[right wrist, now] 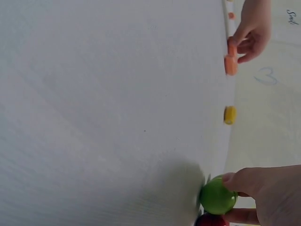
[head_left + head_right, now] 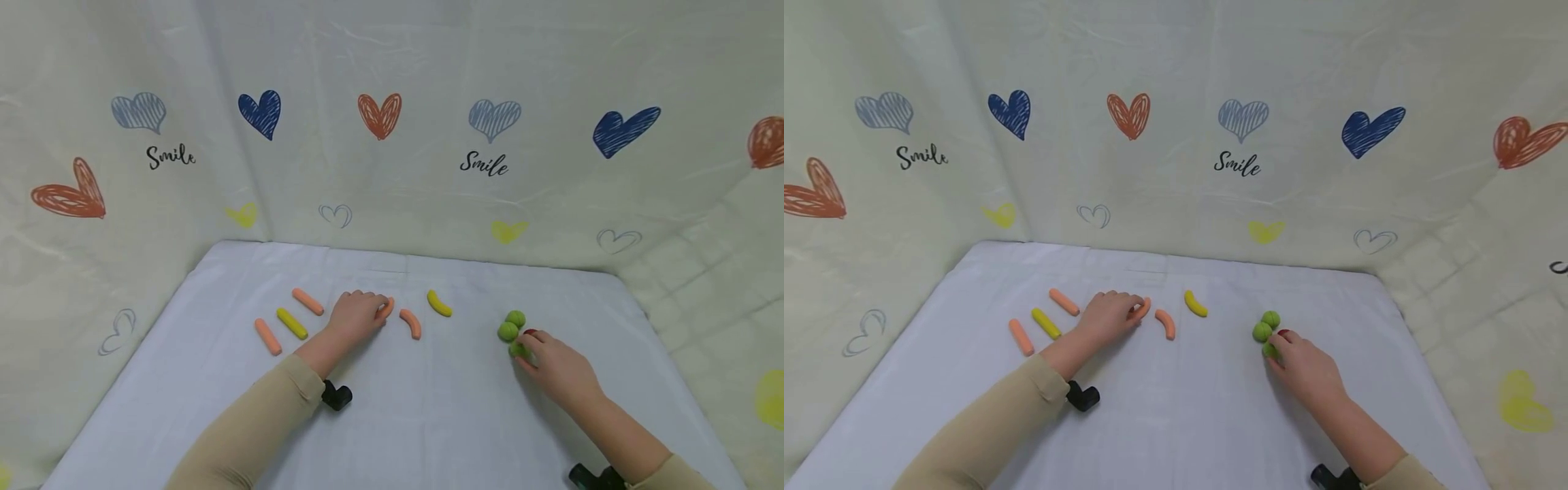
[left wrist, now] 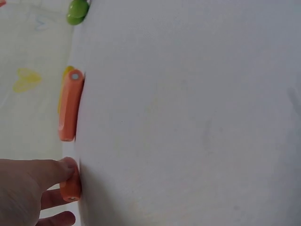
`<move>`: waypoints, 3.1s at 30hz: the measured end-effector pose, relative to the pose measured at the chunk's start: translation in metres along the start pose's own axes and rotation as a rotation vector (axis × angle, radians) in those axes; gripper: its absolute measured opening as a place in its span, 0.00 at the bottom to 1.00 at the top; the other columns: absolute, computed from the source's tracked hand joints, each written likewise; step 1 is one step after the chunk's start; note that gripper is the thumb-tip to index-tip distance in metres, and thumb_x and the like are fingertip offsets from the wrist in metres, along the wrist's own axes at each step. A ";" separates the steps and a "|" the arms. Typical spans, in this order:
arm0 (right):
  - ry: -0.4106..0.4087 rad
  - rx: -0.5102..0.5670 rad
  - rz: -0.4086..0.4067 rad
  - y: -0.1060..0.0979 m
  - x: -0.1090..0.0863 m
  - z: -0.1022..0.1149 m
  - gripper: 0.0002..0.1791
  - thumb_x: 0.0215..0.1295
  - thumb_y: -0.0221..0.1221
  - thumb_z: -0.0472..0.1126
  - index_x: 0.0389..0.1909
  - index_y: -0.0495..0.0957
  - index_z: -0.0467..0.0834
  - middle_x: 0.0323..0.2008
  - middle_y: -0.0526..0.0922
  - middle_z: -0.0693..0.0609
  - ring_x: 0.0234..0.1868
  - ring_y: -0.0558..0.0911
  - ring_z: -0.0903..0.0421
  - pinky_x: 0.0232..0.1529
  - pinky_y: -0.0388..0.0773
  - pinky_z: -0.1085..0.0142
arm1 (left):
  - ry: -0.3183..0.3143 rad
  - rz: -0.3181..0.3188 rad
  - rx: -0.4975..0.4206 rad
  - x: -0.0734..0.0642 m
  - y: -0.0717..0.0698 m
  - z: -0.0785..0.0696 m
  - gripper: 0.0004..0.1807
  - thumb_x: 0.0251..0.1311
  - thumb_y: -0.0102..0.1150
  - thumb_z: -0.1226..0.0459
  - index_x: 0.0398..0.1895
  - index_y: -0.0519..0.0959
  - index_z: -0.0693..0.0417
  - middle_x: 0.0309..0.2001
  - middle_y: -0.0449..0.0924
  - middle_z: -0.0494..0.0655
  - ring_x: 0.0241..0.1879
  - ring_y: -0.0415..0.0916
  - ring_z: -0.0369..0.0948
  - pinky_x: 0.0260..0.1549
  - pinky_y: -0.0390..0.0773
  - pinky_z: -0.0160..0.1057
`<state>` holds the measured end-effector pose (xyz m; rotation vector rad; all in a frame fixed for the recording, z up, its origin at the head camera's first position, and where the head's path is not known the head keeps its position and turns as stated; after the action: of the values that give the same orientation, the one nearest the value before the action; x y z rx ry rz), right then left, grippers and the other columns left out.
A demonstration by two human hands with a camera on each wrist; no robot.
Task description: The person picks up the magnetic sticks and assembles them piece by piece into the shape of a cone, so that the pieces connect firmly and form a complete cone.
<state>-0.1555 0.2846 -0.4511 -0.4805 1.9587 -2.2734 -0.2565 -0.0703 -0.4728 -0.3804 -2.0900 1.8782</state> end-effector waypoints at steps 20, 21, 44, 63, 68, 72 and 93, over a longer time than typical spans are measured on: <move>0.024 0.009 0.029 0.001 0.001 -0.004 0.16 0.56 0.72 0.40 0.45 0.81 0.44 0.42 0.83 0.47 0.38 0.84 0.49 0.30 0.79 0.56 | 0.034 0.028 -0.021 -0.017 -0.009 0.014 0.10 0.64 0.64 0.62 0.47 0.86 0.40 0.40 0.85 0.36 0.39 0.74 0.41 0.42 0.68 0.42; 0.028 0.010 0.032 0.001 0.001 -0.004 0.16 0.56 0.71 0.41 0.46 0.81 0.44 0.43 0.83 0.47 0.39 0.84 0.48 0.31 0.80 0.55 | 0.042 0.026 -0.017 -0.018 -0.010 0.015 0.10 0.64 0.64 0.62 0.46 0.86 0.40 0.40 0.85 0.37 0.40 0.74 0.42 0.43 0.69 0.42; 0.059 -0.004 0.109 0.000 0.005 -0.006 0.20 0.55 0.73 0.44 0.49 0.82 0.45 0.47 0.82 0.44 0.44 0.83 0.45 0.36 0.80 0.51 | 0.287 0.026 0.044 -0.015 -0.009 0.010 0.13 0.60 0.69 0.60 0.49 0.82 0.41 0.34 0.79 0.34 0.34 0.70 0.38 0.39 0.72 0.36; 0.074 0.037 0.123 -0.002 0.002 -0.007 0.19 0.56 0.72 0.44 0.49 0.82 0.46 0.48 0.83 0.44 0.45 0.83 0.45 0.36 0.80 0.51 | 0.127 0.072 -0.297 -0.035 -0.014 0.018 0.14 0.67 0.61 0.56 0.54 0.81 0.35 0.39 0.82 0.31 0.32 0.74 0.31 0.34 0.75 0.34; 0.078 0.032 0.139 -0.001 0.003 -0.008 0.20 0.56 0.72 0.44 0.49 0.82 0.46 0.49 0.82 0.44 0.47 0.83 0.44 0.39 0.80 0.49 | 0.060 0.201 -0.485 -0.047 -0.014 0.013 0.13 0.69 0.59 0.54 0.54 0.80 0.34 0.39 0.80 0.31 0.34 0.75 0.33 0.35 0.75 0.37; 0.074 0.025 0.153 -0.001 0.004 -0.009 0.21 0.57 0.71 0.45 0.52 0.82 0.45 0.51 0.82 0.42 0.49 0.82 0.42 0.41 0.80 0.48 | 0.028 0.269 -0.603 -0.056 -0.013 0.008 0.13 0.69 0.58 0.51 0.54 0.80 0.32 0.39 0.80 0.30 0.36 0.76 0.34 0.38 0.75 0.39; 0.039 0.013 0.143 -0.003 0.006 -0.010 0.21 0.58 0.70 0.45 0.52 0.83 0.45 0.50 0.82 0.42 0.48 0.82 0.42 0.39 0.80 0.48 | -0.023 0.368 -0.650 -0.070 -0.010 0.002 0.11 0.69 0.55 0.62 0.51 0.80 0.41 0.39 0.77 0.32 0.34 0.74 0.36 0.35 0.75 0.39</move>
<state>-0.1637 0.2933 -0.4483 -0.2868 1.9277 -2.2226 -0.1929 -0.1012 -0.4666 -0.9445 -2.7603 1.3001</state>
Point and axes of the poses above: each hand's wrist, its own x-axis towards the middle knuckle, its own y-axis out of the palm, z = x × y, the point moved 2 cm from there along x, towards the middle knuckle
